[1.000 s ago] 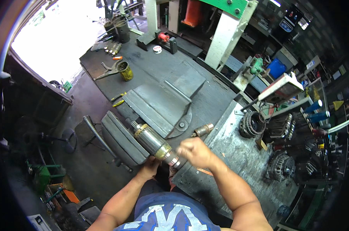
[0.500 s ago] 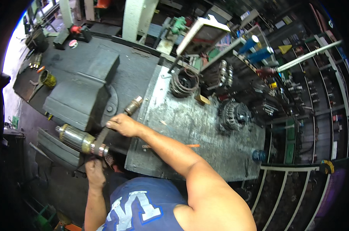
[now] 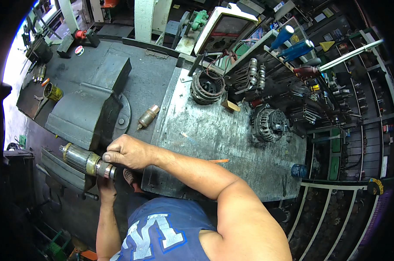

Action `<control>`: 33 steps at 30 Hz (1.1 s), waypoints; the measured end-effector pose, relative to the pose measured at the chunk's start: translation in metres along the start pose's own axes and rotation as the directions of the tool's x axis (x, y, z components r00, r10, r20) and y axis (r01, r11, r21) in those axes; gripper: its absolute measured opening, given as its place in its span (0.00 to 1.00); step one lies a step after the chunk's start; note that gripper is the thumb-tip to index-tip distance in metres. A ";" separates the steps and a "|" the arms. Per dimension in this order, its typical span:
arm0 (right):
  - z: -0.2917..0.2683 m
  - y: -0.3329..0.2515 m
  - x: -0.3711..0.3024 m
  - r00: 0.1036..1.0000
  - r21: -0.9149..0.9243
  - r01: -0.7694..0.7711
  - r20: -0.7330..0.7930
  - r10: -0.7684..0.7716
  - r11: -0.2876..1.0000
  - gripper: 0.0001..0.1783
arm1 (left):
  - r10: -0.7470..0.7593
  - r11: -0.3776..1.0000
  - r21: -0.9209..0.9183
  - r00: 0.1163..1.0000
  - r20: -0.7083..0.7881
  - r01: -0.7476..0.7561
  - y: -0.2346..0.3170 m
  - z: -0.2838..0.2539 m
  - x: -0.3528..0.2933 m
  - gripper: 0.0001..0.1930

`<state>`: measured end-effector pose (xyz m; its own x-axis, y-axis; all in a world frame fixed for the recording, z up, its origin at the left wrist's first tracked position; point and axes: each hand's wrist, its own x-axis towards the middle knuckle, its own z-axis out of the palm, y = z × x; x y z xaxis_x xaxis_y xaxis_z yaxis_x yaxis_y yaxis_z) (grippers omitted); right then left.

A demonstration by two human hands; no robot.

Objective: The person secures a cylindrical metal part in a bench vise, then repeatedly uses a small metal rod to tap and adjust a ring on the part. The person rotates the part in the vise and continues tapping until the ring is seated, then removes the part from the vise.

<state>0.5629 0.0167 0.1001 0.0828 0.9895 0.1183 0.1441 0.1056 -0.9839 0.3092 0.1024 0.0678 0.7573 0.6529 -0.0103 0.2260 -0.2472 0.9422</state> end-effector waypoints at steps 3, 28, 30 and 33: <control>0.000 0.000 -0.001 0.955 0.028 -0.281 -0.094 0.282 0.959 0.22 | -0.128 0.986 -0.104 0.991 0.049 0.132 0.002 0.002 -0.002 0.20; 0.008 0.006 -0.017 0.943 0.124 -0.182 -0.258 0.209 0.976 0.24 | -0.170 0.984 0.062 0.985 0.042 0.167 0.029 -0.024 -0.020 0.24; 0.006 0.000 -0.010 0.991 -0.033 -0.019 -0.137 0.014 0.999 0.25 | -0.279 0.935 0.230 0.960 0.008 0.270 0.017 -0.022 -0.023 0.25; 0.003 -0.013 0.002 0.994 0.067 -0.111 0.024 0.109 0.992 0.24 | -0.290 0.950 0.137 0.955 0.054 0.281 0.009 -0.020 -0.032 0.24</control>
<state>0.5582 0.0174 0.1128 0.0741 0.9972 0.0070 0.0672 0.0020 -0.9977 0.2745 0.0937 0.0829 0.6914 0.6566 -0.3014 0.5110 -0.1495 0.8465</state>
